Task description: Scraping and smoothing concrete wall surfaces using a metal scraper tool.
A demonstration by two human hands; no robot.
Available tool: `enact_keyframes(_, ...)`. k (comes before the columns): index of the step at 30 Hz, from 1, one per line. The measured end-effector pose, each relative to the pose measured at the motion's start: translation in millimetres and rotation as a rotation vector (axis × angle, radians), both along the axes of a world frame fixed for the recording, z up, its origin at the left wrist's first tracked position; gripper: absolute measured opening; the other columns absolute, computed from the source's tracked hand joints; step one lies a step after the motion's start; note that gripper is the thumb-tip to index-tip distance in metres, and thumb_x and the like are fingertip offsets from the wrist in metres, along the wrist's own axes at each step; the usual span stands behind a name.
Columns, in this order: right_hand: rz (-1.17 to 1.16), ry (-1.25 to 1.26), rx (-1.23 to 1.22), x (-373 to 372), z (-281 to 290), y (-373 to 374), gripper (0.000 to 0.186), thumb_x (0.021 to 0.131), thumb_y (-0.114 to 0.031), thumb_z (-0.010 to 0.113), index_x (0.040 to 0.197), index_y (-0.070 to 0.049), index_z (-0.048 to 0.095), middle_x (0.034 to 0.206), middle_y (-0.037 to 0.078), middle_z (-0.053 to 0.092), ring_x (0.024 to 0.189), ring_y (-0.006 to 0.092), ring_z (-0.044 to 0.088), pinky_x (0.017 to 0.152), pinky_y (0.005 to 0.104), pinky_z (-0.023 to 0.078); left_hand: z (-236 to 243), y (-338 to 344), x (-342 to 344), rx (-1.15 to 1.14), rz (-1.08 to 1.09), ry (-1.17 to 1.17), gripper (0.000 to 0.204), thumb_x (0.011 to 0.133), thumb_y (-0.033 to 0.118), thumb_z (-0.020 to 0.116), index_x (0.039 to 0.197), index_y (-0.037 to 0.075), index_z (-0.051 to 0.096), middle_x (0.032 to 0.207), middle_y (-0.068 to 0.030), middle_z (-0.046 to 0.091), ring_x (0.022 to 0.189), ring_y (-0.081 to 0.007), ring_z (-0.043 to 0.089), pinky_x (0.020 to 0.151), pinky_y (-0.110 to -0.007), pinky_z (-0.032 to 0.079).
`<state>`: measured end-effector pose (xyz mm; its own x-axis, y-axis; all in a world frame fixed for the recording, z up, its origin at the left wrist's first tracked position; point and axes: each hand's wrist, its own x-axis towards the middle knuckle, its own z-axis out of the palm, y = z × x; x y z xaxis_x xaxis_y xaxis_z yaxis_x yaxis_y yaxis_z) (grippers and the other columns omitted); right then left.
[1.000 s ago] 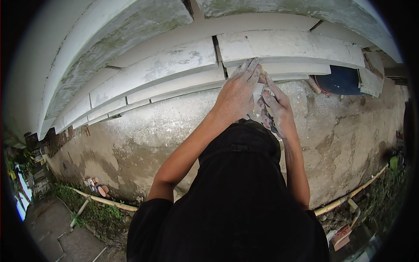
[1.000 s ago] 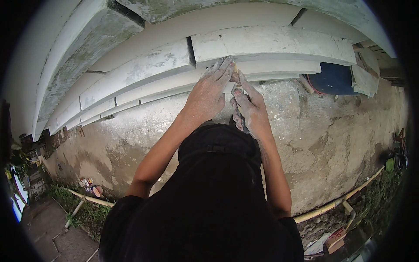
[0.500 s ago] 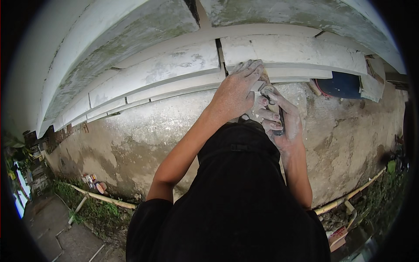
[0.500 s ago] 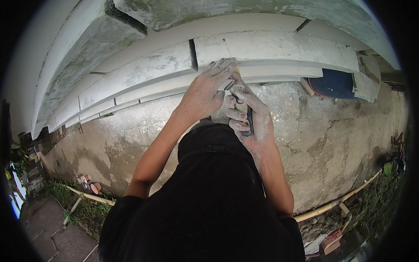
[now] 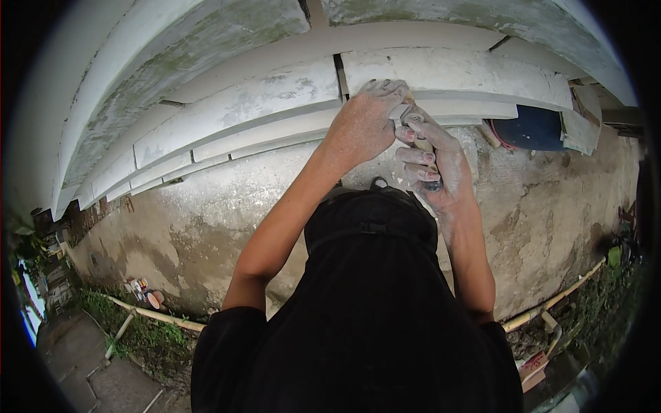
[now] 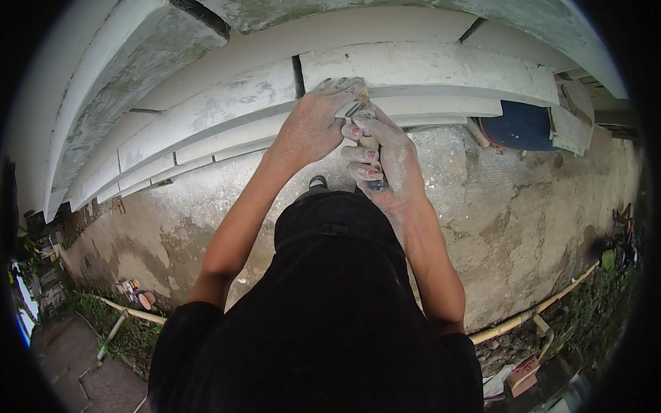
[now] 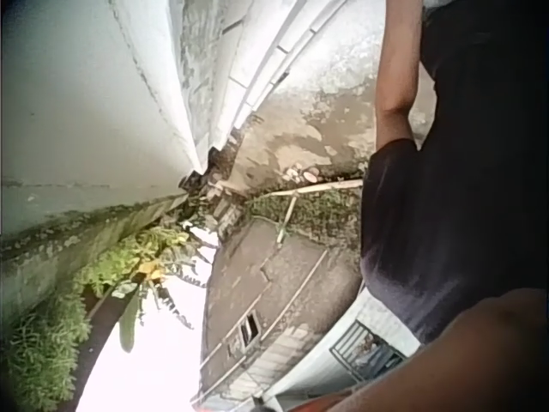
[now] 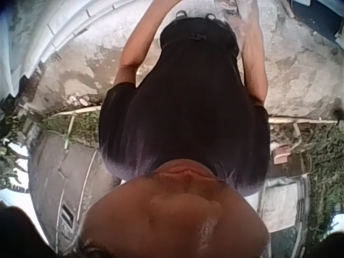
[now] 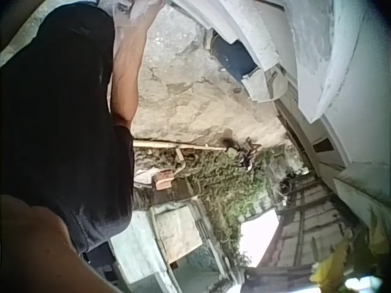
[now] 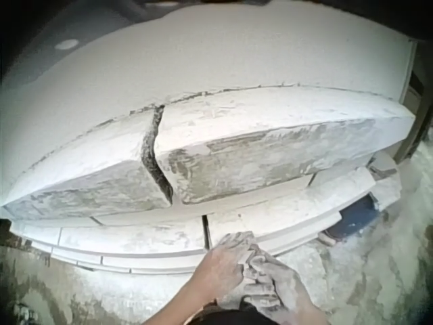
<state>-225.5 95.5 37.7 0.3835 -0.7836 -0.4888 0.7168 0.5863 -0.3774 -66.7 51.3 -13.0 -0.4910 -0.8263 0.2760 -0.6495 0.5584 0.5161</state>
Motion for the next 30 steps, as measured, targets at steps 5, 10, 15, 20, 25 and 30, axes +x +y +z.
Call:
enact_keyframes(5, 0.012, 0.051, -0.01, -3, -8, 6, 0.02, 0.098, -0.009, 0.054, 0.117, -0.008, 0.052, 0.085, 0.001, 0.048, 0.054, 0.0013, 0.038, 0.036, 0.0147, 0.027, -2, 8, -3, -0.031, 0.0, 0.002, 0.055, 0.074, -0.003, 0.056, 0.129, -0.005, 0.059, 0.14, -0.022, 0.056, 0.131, -0.041, 0.05, 0.111, -0.044, 0.043)
enact_keyframes(10, 0.014, -0.052, -0.023, -3, -12, -3, 0.015, 0.096, -0.009, 0.055, 0.111, -0.007, 0.053, 0.084, 0.001, 0.048, 0.054, 0.0016, 0.038, 0.036, 0.0149, 0.028, 10, -3, -3, 0.069, 0.004, 0.018, 0.047, 0.075, -0.003, 0.055, 0.121, -0.006, 0.059, 0.124, -0.0243, 0.061, 0.117, -0.0437, 0.055, 0.104, -0.046, 0.045)
enact_keyframes(15, 0.032, 0.046, -0.013, -1, 0, 4, 0.012, 0.096, -0.009, 0.055, 0.108, -0.007, 0.052, 0.082, 0.0, 0.048, 0.054, 0.001, 0.038, 0.037, 0.015, 0.029, 6, -3, 1, 0.15, 0.026, -0.052, 0.057, 0.075, -0.001, 0.053, 0.131, -0.004, 0.058, 0.133, -0.0235, 0.06, 0.121, -0.044, 0.055, 0.109, -0.047, 0.043)
enact_keyframes(20, 0.034, -0.001, -0.04, -6, -8, 12, 0.013, 0.097, -0.008, 0.055, 0.109, -0.007, 0.052, 0.082, 0.001, 0.048, 0.054, 0.001, 0.039, 0.036, 0.015, 0.028, 1, 1, -3, -0.103, -0.019, -0.019, 0.05, 0.074, -0.002, 0.054, 0.123, -0.003, 0.063, 0.127, -0.0239, 0.063, 0.114, -0.0444, 0.057, 0.102, -0.049, 0.047)
enact_keyframes(25, 0.021, -0.055, -0.043, -5, -21, -1, 0.014, 0.096, -0.007, 0.055, 0.11, -0.006, 0.052, 0.083, 0.001, 0.047, 0.055, 0.0016, 0.039, 0.036, 0.0157, 0.028, 14, -6, -2, 0.034, -0.022, 0.0, 0.036, 0.074, -0.001, 0.056, 0.109, -0.007, 0.063, 0.111, -0.0269, 0.065, 0.105, -0.0447, 0.06, 0.101, -0.048, 0.046)
enact_keyframes(30, 0.034, -0.02, -0.053, -3, -19, -5, 0.013, 0.096, -0.006, 0.054, 0.109, -0.006, 0.051, 0.083, 0.002, 0.048, 0.053, 0.0023, 0.038, 0.038, 0.0158, 0.028, -4, -12, 0, -0.179, -0.001, -0.034, 0.036, 0.076, 0.0, 0.057, 0.111, -0.006, 0.063, 0.113, -0.025, 0.066, 0.105, -0.0427, 0.062, 0.096, -0.047, 0.05)
